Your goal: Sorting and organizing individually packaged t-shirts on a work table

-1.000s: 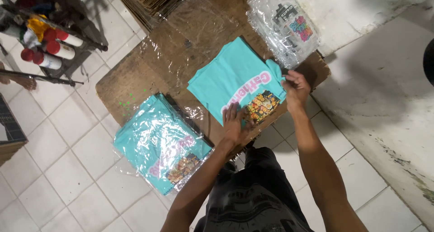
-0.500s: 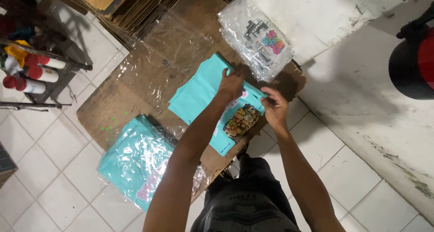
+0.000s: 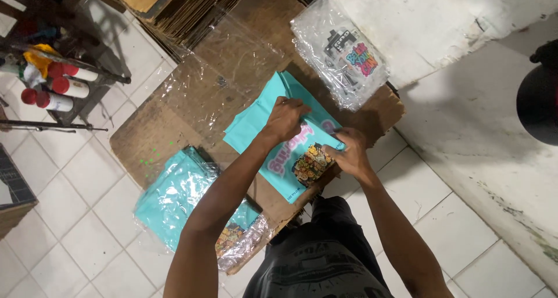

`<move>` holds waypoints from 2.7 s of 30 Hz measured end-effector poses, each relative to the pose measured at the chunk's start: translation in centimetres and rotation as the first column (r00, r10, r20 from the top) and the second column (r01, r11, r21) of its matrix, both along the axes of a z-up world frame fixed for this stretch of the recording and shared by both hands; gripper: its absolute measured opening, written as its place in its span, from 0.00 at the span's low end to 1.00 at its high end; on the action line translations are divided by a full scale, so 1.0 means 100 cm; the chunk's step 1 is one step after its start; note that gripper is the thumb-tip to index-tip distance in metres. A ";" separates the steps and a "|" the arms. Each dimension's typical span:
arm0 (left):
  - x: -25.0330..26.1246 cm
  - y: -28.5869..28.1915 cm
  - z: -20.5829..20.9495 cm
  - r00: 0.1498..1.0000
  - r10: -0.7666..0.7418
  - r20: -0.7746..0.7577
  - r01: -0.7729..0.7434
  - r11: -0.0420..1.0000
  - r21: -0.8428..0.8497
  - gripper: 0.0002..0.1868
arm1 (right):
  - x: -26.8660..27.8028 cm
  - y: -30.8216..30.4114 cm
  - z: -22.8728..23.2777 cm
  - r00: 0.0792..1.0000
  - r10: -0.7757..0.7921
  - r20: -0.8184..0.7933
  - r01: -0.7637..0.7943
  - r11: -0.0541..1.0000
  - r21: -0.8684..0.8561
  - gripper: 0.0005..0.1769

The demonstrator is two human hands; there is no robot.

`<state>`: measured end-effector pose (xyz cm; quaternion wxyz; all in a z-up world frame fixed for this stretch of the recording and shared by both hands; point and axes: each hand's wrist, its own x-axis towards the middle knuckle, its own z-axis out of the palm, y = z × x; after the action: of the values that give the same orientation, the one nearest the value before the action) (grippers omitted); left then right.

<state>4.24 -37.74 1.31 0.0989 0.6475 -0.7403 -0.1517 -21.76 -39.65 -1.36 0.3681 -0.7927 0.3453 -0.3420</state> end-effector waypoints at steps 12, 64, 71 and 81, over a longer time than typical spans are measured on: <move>-0.022 -0.009 -0.021 0.967 0.246 -0.067 -0.254 0.953 -0.164 0.40 | -0.011 0.016 -0.053 0.934 -0.349 -0.076 0.322 0.733 0.598 0.37; 0.012 0.276 0.053 -0.650 0.471 -0.597 -0.171 0.675 0.718 0.48 | 0.181 0.026 0.103 0.929 -0.100 0.357 -0.193 0.693 0.694 0.09; 0.142 0.164 0.020 -0.779 -0.223 -0.586 -0.613 0.468 0.637 0.08 | 0.221 -0.082 0.030 0.952 -0.145 0.271 -0.103 0.679 0.727 0.09; 0.241 0.185 -0.133 -0.725 0.006 -0.689 -0.685 0.089 0.723 0.13 | 0.361 -0.223 -0.019 0.994 0.076 0.083 -0.111 0.785 0.610 0.21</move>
<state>28.37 -19.28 -12.01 0.7899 0.5146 0.2327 -0.2391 14.36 -61.92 -3.24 0.6309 -0.6371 0.3878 -0.2139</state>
